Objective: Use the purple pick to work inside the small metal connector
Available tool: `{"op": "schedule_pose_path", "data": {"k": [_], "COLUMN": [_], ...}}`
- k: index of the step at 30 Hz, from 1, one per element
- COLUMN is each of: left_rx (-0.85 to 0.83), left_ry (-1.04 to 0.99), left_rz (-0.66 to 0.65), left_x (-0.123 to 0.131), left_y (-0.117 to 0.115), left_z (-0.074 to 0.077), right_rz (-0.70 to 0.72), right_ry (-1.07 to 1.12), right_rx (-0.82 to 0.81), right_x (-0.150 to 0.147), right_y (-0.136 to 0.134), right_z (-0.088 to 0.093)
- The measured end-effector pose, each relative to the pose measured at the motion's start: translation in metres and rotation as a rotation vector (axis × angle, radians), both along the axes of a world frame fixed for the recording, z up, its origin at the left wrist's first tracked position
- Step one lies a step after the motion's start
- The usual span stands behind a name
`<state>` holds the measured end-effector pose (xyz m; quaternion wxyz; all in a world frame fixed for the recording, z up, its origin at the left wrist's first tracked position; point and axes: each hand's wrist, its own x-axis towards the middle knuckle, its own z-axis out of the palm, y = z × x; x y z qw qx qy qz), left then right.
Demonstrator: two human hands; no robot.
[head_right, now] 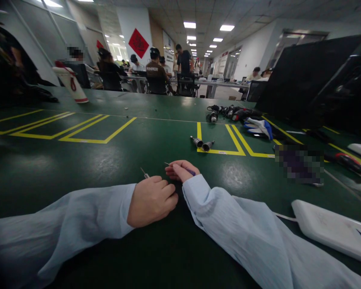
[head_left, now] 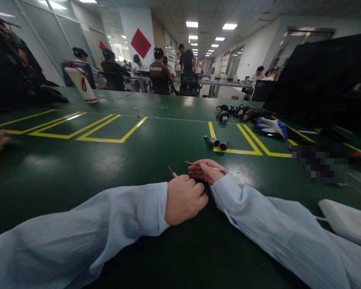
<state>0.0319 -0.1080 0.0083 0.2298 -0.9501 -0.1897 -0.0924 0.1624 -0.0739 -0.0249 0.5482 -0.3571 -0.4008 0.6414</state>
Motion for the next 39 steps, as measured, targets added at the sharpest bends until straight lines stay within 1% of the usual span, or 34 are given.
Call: {"op": "schedule_pose_path", "data": {"k": [5,10,13,17,21,24,27,30,33,39], "left_rx": [0.048,0.015,-0.071,-0.258,-0.442,-0.548,-0.633,-0.704,-0.750,-0.783], "left_ry": [0.009,0.054,0.027,-0.081,-0.234,-0.319,-0.369,-0.416,-0.467,-0.532], "left_rz": [-0.031,-0.030,-0.013,0.044,0.118,0.150,0.136,0.098,0.063,0.025], "left_x": [-0.002,-0.006,-0.012,-0.024,-0.033,-0.038,-0.042,-0.045,-0.048,-0.049], "left_y": [0.000,0.001,0.002,0.002,0.002,0.002,0.003,0.004,0.005,0.005], "left_z": [0.001,0.004,0.005,0.002,-0.002,-0.006,-0.008,-0.008,-0.006,-0.001], "right_rz": [-0.034,-0.040,-0.040,-0.061,-0.111,-0.132,-0.159,-0.166,-0.140,-0.035], "right_ry": [-0.046,-0.049,-0.046,-0.059,-0.092,-0.145,-0.194,-0.217,-0.212,-0.112], "right_rx": [0.036,0.061,0.050,0.045,0.105,0.167,0.180,0.144,0.126,0.199], "right_x": [-0.002,-0.002,-0.001,0.001,0.007,0.014,0.020,0.026,0.031,0.037], "right_y": [-0.004,-0.004,-0.003,-0.007,-0.016,-0.022,-0.027,-0.032,-0.037,-0.041], "right_z": [0.000,-0.002,-0.002,-0.002,0.001,0.004,0.008,0.011,0.013,0.014]}}
